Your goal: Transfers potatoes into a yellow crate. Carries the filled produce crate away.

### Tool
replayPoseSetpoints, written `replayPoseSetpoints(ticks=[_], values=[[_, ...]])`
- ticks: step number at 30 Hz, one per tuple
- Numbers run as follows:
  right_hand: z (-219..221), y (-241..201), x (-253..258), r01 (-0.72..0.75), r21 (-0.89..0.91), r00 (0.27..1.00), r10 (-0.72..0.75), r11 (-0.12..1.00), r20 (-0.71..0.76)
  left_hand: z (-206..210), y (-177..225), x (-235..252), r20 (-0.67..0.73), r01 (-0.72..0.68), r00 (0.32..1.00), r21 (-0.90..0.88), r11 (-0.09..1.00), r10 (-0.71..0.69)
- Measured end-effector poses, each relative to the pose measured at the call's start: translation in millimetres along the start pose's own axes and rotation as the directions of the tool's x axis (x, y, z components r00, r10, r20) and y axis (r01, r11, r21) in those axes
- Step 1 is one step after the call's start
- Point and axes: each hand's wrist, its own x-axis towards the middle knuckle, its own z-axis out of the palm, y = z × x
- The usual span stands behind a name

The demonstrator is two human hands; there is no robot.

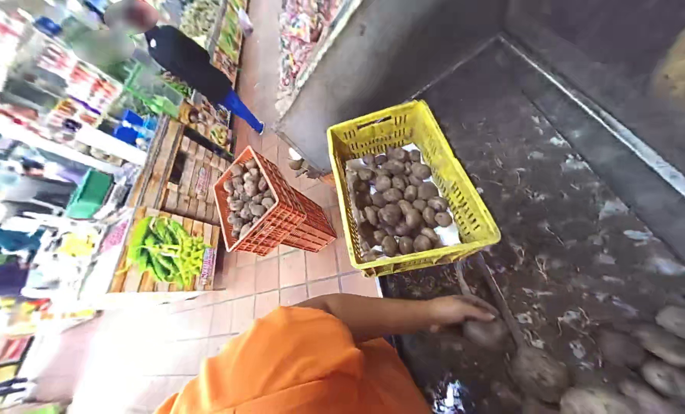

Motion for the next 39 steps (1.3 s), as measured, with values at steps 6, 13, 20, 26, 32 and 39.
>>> replayPoseSetpoints(ticks=[6,13,20,26,32,39], values=[[93,64,-12,-0.143,-0.131,0.967,0.167,0.981,0.194,-85,65,-65,-0.009,-0.322,0.945,-0.212,0.923,0.327],[219,154,34,0.257,-0.712,0.880,0.146,0.654,0.451,-210,91,-57,-0.578,-0.383,0.788,-0.189,0.904,0.213],[154,174,1,0.272,-0.693,0.884,0.113,0.667,0.455,-235,78,-95,-0.220,-0.335,0.880,0.341,0.878,0.421],[46,142,-30,0.064,-0.887,0.996,-0.086,0.458,0.027,-193,65,-84,-0.131,-0.270,0.898,0.592,0.759,0.421],[-21,7,73,0.085,-0.968,0.965,-0.263,0.237,0.020,-154,44,-62,-0.007,-0.559,0.676,0.647,0.518,0.737],[-42,-132,256,-0.187,-0.968,0.822,-0.567,-0.168,-0.060,-59,46,-22,0.159,-0.555,0.806,0.536,0.636,0.570]])
